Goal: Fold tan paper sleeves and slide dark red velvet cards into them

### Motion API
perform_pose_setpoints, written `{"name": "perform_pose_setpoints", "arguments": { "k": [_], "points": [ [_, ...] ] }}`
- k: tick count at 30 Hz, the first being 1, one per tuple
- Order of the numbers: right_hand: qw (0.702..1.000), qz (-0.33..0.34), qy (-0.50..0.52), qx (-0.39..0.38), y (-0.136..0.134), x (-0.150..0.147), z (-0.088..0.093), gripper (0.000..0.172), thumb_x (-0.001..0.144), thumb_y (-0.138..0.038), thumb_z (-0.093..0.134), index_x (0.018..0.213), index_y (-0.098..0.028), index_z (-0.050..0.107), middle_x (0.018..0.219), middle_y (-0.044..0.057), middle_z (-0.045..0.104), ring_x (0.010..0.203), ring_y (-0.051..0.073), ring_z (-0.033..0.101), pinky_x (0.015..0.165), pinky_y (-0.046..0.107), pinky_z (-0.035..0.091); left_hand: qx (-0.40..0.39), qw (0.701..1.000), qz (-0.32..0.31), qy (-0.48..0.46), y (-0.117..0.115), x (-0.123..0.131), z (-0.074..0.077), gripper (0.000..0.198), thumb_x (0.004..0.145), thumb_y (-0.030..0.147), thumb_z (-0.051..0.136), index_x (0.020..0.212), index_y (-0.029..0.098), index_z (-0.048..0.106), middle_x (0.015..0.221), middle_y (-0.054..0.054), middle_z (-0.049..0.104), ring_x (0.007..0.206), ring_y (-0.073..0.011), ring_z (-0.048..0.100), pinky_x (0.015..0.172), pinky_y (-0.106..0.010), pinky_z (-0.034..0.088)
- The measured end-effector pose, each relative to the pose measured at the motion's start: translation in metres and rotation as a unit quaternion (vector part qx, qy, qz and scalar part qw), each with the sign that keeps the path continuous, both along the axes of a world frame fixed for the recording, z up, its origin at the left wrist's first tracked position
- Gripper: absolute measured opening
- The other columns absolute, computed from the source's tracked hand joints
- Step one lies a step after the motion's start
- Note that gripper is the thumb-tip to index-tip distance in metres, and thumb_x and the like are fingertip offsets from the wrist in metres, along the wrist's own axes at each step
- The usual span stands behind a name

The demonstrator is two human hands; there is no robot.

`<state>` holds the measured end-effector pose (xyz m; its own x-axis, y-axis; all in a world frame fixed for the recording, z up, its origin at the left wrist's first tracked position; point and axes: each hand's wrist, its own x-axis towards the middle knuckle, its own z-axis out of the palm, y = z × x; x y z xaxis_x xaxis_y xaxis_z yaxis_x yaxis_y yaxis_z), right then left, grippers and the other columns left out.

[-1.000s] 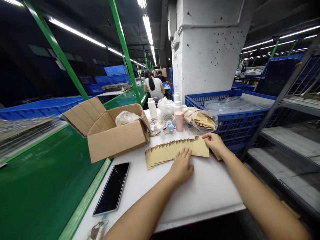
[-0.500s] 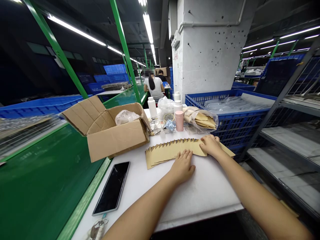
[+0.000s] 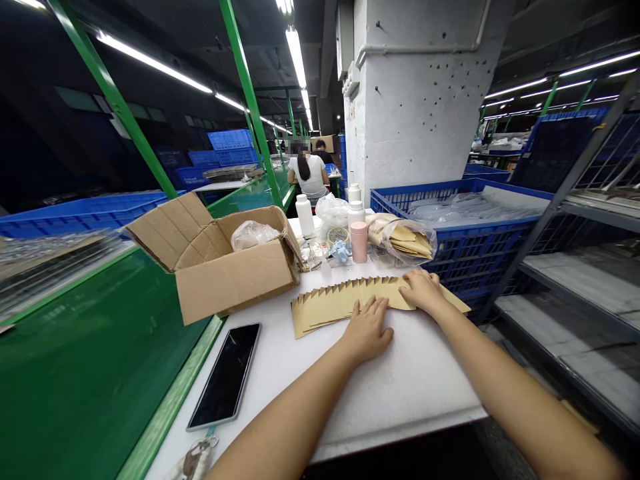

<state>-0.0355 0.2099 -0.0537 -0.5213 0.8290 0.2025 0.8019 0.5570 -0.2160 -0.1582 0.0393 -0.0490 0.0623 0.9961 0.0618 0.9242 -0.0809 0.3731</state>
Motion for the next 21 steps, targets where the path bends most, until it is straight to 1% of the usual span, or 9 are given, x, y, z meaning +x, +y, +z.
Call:
{"name": "perform_pose_setpoints", "arguments": {
  "k": [6, 10, 13, 16, 21],
  "points": [
    [1.000, 0.006, 0.002, -0.003, 0.0029, -0.0002, -0.0027, 0.031, 0.075, -0.030, 0.053, 0.100, -0.015, 0.062, 0.110, 0.013, 0.060, 0.107, 0.028, 0.047, 0.089, 0.041, 0.026, 0.011, 1.000, 0.000, -0.001, 0.0009, 0.0006, -0.0026, 0.065, 0.083, 0.035, 0.038, 0.142, 0.016, 0.018, 0.148, -0.009, 0.025, 0.138, -0.0238, 0.012, 0.111, -0.052, 0.005],
    [1.000, 0.008, 0.013, -0.009, 0.0064, 0.0003, -0.0045, 0.032, 0.077, -0.022, 0.049, 0.107, -0.015, 0.059, 0.115, 0.012, 0.057, 0.104, 0.024, 0.050, 0.088, 0.037, 0.028, 0.013, 1.000, 0.005, 0.006, 0.0015, 0.0005, -0.0032, 0.066, 0.083, 0.035, 0.038, 0.143, 0.017, 0.017, 0.149, -0.009, 0.022, 0.138, -0.0237, 0.011, 0.111, -0.052, 0.005],
    [1.000, 0.007, 0.018, -0.012, 0.0081, 0.0002, -0.0062, 0.033, 0.077, -0.016, 0.046, 0.108, -0.015, 0.058, 0.117, 0.011, 0.056, 0.105, 0.024, 0.051, 0.088, 0.036, 0.029, 0.010, 1.000, 0.003, 0.011, 0.0019, 0.0005, -0.0034, 0.066, 0.083, 0.035, 0.038, 0.143, 0.017, 0.016, 0.149, -0.008, 0.022, 0.139, -0.0241, 0.009, 0.111, -0.053, 0.005],
    [1.000, 0.007, 0.017, -0.013, 0.0086, -0.0004, -0.0079, 0.032, 0.077, -0.012, 0.045, 0.107, -0.015, 0.058, 0.116, 0.012, 0.056, 0.108, 0.024, 0.049, 0.088, 0.037, 0.028, 0.009, 1.000, 0.001, 0.016, 0.0026, 0.0004, -0.0046, 0.066, 0.084, 0.036, 0.036, 0.143, 0.016, 0.015, 0.149, -0.008, 0.024, 0.138, -0.0248, 0.010, 0.110, -0.054, 0.005],
    [1.000, 0.002, 0.006, -0.012, 0.0095, -0.0010, -0.0094, 0.032, 0.077, -0.008, 0.044, 0.105, -0.015, 0.058, 0.115, 0.012, 0.056, 0.105, 0.024, 0.051, 0.089, 0.038, 0.027, 0.018, 0.999, 0.002, 0.040, 0.0037, 0.0004, -0.0075, 0.064, 0.087, 0.043, 0.032, 0.143, 0.016, 0.015, 0.147, -0.007, 0.028, 0.137, -0.0253, 0.015, 0.110, -0.057, 0.006]
  ]
}}
